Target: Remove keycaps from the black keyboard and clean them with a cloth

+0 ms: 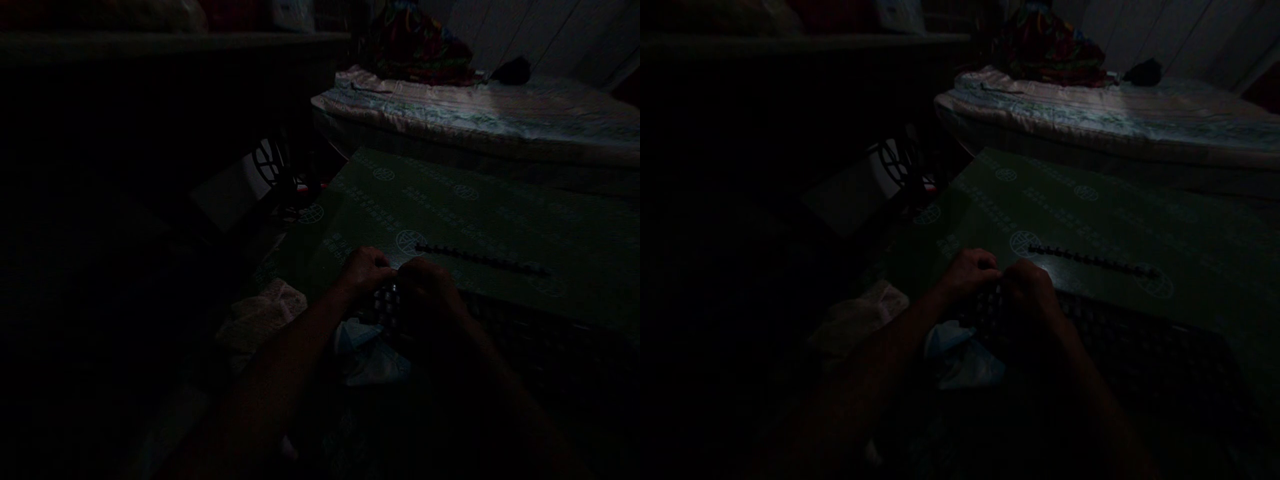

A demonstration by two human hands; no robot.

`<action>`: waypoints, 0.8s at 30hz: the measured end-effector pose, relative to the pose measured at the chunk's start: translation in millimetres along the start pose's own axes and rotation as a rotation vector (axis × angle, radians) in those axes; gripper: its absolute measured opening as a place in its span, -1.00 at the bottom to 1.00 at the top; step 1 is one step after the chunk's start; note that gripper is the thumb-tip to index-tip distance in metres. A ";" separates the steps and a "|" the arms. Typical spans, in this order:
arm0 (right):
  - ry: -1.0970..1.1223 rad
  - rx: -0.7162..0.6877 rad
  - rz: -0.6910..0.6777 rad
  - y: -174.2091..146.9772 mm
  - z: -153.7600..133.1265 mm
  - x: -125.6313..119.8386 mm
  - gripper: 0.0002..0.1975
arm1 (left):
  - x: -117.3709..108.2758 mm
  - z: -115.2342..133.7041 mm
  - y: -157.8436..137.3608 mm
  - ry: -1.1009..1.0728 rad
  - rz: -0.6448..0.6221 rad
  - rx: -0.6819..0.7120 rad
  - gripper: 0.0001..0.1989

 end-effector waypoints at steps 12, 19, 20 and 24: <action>0.022 -0.017 0.020 -0.4 4.4 1.4 -0.84 | 1.2 0.1 -0.9 -0.075 -0.003 -0.106 -0.87; -0.050 -0.007 -0.005 0.7 3.2 3.0 -0.83 | 2.0 -1.4 0.4 -0.141 -0.064 -0.092 -0.88; -0.063 -0.013 -0.002 0.8 3.2 3.5 -0.83 | 1.8 -1.2 0.2 -0.144 -0.063 -0.097 -0.88; -0.074 -0.046 0.015 1.0 3.1 4.2 -0.83 | 1.2 -0.8 -0.3 -0.150 -0.056 -0.102 -0.88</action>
Point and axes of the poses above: each hand's wrist, its own y-axis towards the middle knuckle, its own x-axis out of the palm, z = x × y, the point moved 3 cm from there along y, towards the middle knuckle, and after that the axes turned 6 degrees about -y, right-handed, at the moved point
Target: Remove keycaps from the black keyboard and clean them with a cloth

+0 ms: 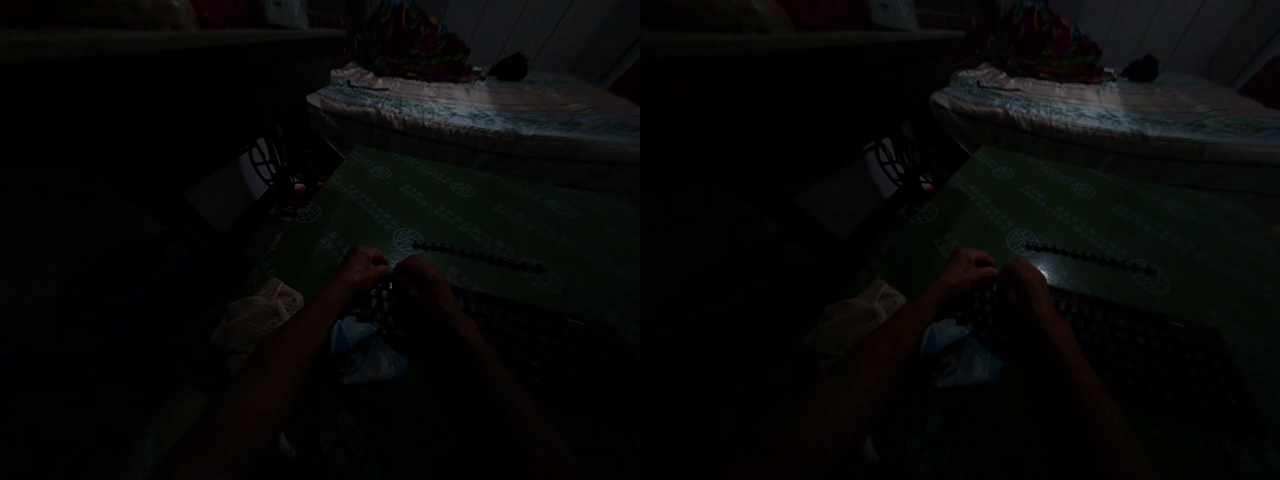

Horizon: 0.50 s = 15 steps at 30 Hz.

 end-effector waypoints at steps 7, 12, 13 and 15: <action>-0.018 0.032 -0.024 0.7 1.6 1.1 -0.84 | -0.3 -2.5 2.9 0.026 -0.012 0.004 -0.87; -0.013 -0.003 -0.003 1.0 3.3 2.9 -0.83 | -0.3 -0.9 2.6 -0.013 -0.007 -0.009 -0.87; -0.003 -0.007 -0.001 0.8 3.4 3.0 -0.84 | -0.2 -1.0 2.3 -0.023 -0.004 -0.015 -0.87; 0.018 -0.006 0.002 0.0 3.2 3.0 -0.84 | 0.0 -1.5 1.8 -0.037 0.002 -0.025 -0.86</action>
Point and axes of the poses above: each hand's wrist, its own y-axis towards the middle knuckle, its own x-axis out of the palm, z = x × y, the point moved 3 cm from there along y, towards the middle knuckle, and after that the axes turned 6 degrees about -y, right-handed, at the moved point
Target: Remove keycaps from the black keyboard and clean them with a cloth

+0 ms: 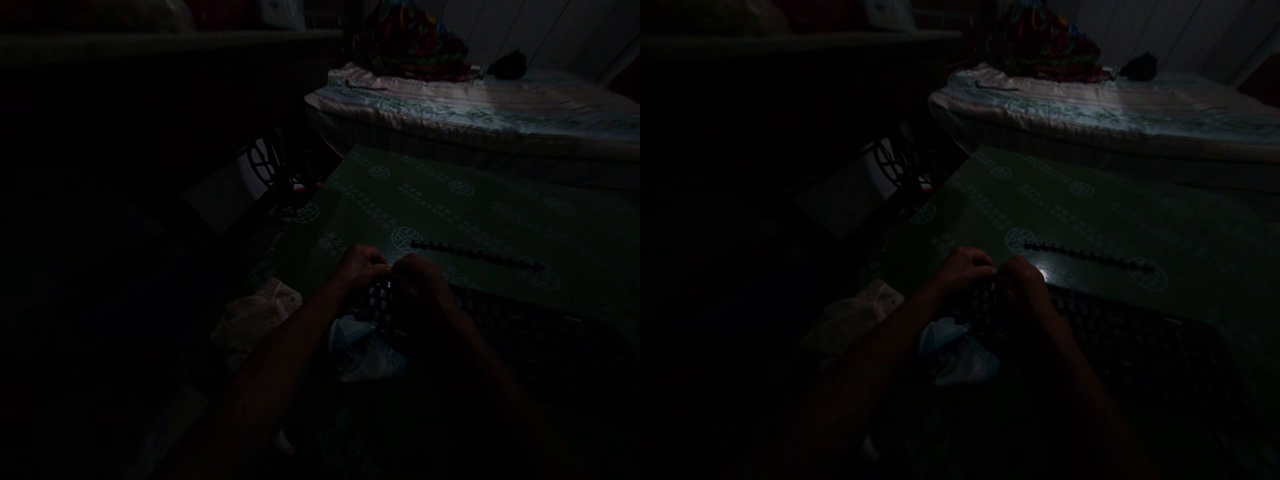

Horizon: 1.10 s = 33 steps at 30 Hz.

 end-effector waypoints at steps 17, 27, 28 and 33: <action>0.018 0.032 0.007 -1.4 -4.6 -5.6 -0.82 | -2.3 1.5 -0.4 0.022 0.030 0.008 -0.89; 0.084 0.059 0.015 -3.4 -1.4 -8.0 -0.87 | -2.8 4.6 0.8 0.044 0.095 0.028 -0.91; 0.076 0.052 0.018 -3.3 -1.3 -7.9 -0.86 | -2.4 4.5 1.1 0.044 0.089 0.031 -0.91; 0.055 0.011 0.010 -3.5 -2.8 -9.5 -0.89 | -1.8 3.0 1.0 0.034 0.100 0.047 -0.90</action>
Point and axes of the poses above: each hand's wrist, its own y-axis towards the middle knuckle, its own x-axis out of the palm, z = x × y, the point moved 3 cm from there along y, towards the middle knuckle, and after that the axes turned 6 degrees about -y, right-handed, at the moved point
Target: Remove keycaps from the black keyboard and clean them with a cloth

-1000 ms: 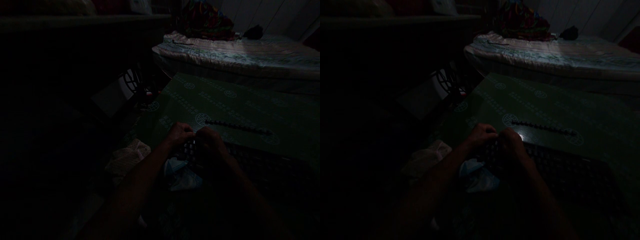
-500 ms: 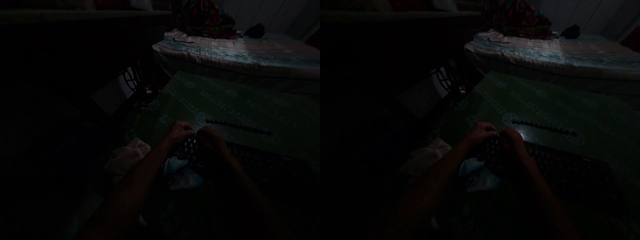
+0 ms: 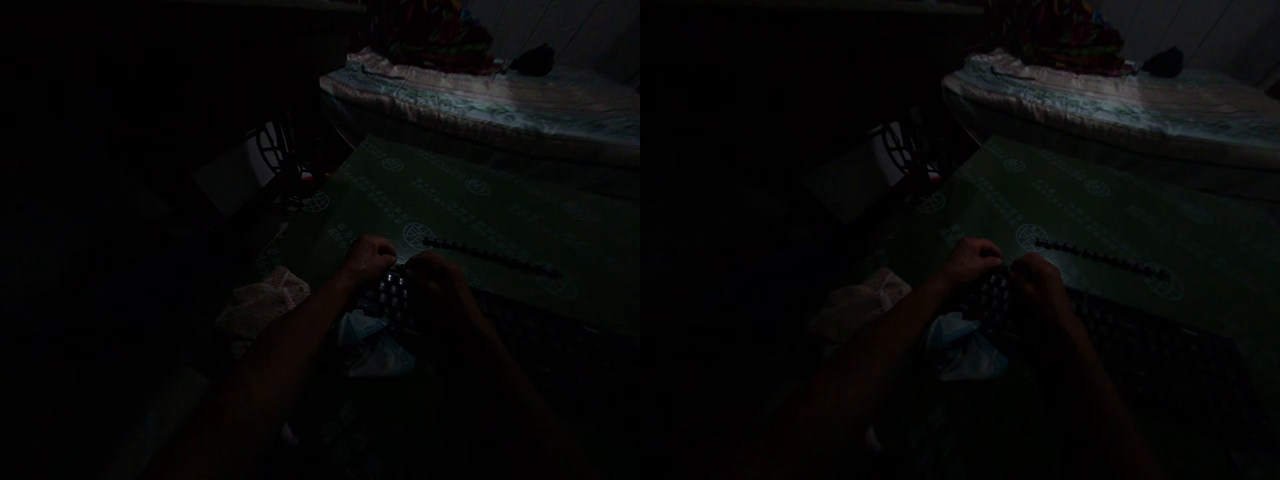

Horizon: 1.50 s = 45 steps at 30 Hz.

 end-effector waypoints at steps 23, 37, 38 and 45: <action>0.287 0.290 -0.035 -4.4 5.6 -7.0 -0.78 | 2.3 0.8 -0.6 0.075 -0.021 0.055 -0.88; 0.155 0.131 -0.029 -1.8 -1.8 -4.9 -0.84 | 2.1 3.1 -0.6 0.118 -0.016 0.067 -0.88; 0.126 0.102 -0.022 -1.7 -1.7 -4.2 -0.85 | 2.3 2.8 -0.3 0.119 -0.018 0.069 -0.89; -0.005 0.021 0.007 -0.9 1.1 -0.4 -0.86 | 3.7 2.6 -0.6 0.083 -0.043 0.055 -0.90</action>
Point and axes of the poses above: each hand's wrist, its own y-axis towards the middle knuckle, its own x-axis out of the palm, z = x × y, the point moved 3 cm from there along y, towards the middle knuckle, and after that the axes turned 6 degrees about -y, right-handed, at the moved point
